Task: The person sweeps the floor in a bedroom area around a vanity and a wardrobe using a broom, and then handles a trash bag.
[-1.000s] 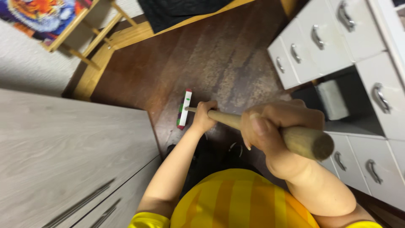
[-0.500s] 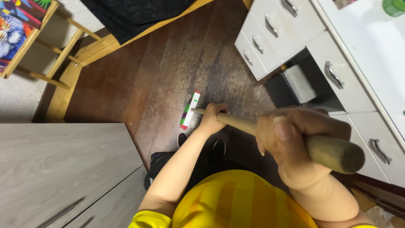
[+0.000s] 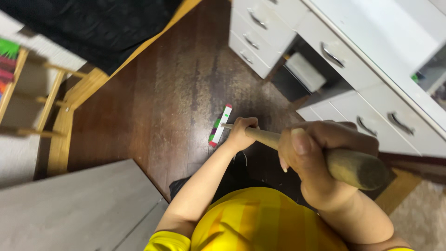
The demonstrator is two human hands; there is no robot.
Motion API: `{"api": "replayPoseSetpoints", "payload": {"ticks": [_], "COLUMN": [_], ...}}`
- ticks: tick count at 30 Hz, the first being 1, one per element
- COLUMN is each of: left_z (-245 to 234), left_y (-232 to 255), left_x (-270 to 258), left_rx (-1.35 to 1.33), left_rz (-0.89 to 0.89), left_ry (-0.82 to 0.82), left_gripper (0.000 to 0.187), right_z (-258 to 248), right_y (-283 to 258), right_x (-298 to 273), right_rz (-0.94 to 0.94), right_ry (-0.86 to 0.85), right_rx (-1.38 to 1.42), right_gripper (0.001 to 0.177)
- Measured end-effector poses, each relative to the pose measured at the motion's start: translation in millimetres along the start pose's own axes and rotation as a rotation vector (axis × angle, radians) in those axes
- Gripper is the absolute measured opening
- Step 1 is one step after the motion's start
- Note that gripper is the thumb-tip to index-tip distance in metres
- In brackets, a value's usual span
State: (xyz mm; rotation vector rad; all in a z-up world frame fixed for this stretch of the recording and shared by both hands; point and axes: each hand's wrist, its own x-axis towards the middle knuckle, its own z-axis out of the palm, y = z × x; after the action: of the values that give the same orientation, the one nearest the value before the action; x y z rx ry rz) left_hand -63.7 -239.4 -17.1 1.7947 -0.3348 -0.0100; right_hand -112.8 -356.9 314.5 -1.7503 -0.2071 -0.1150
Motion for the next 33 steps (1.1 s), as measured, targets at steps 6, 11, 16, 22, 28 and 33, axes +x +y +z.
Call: {"api": "replayPoseSetpoints", "payload": {"ticks": [6,11,16,22,28,33], "left_z": [15.0,9.1,-19.5,-42.7,-30.5,-5.2], "left_y": [4.8,19.1,23.3,2.2,-11.3,-4.0], "left_x": [1.9,6.8,10.9,20.2,18.6,12.1], "left_rx": [0.008,0.021,0.034,0.203,0.153,0.057], "left_rz": [-0.027,-0.041,0.1,0.095,0.104,0.165], "left_ry": [-0.183,-0.298,-0.249,-0.277,-0.353,-0.392], "left_gripper": [0.025,0.026,0.014,0.014,0.019,0.02], "right_z": [-3.3,-3.5,2.3,16.6,21.1,21.6], "right_y": [-0.2,-13.5,-16.0,14.9,12.8,-9.3], "right_x": [-15.5,-20.9,-27.4,-31.4,-34.1,-35.0], "right_rz": [-0.121,-0.007,-0.076,-0.108,-0.091,-0.033], "right_ry": [0.04,0.167,0.183,0.279,0.272,0.328], "right_rx": [-0.104,0.104,0.12,0.221,0.136,0.035], "right_gripper": [0.036,0.039,0.037,0.037,0.04,0.041]}}
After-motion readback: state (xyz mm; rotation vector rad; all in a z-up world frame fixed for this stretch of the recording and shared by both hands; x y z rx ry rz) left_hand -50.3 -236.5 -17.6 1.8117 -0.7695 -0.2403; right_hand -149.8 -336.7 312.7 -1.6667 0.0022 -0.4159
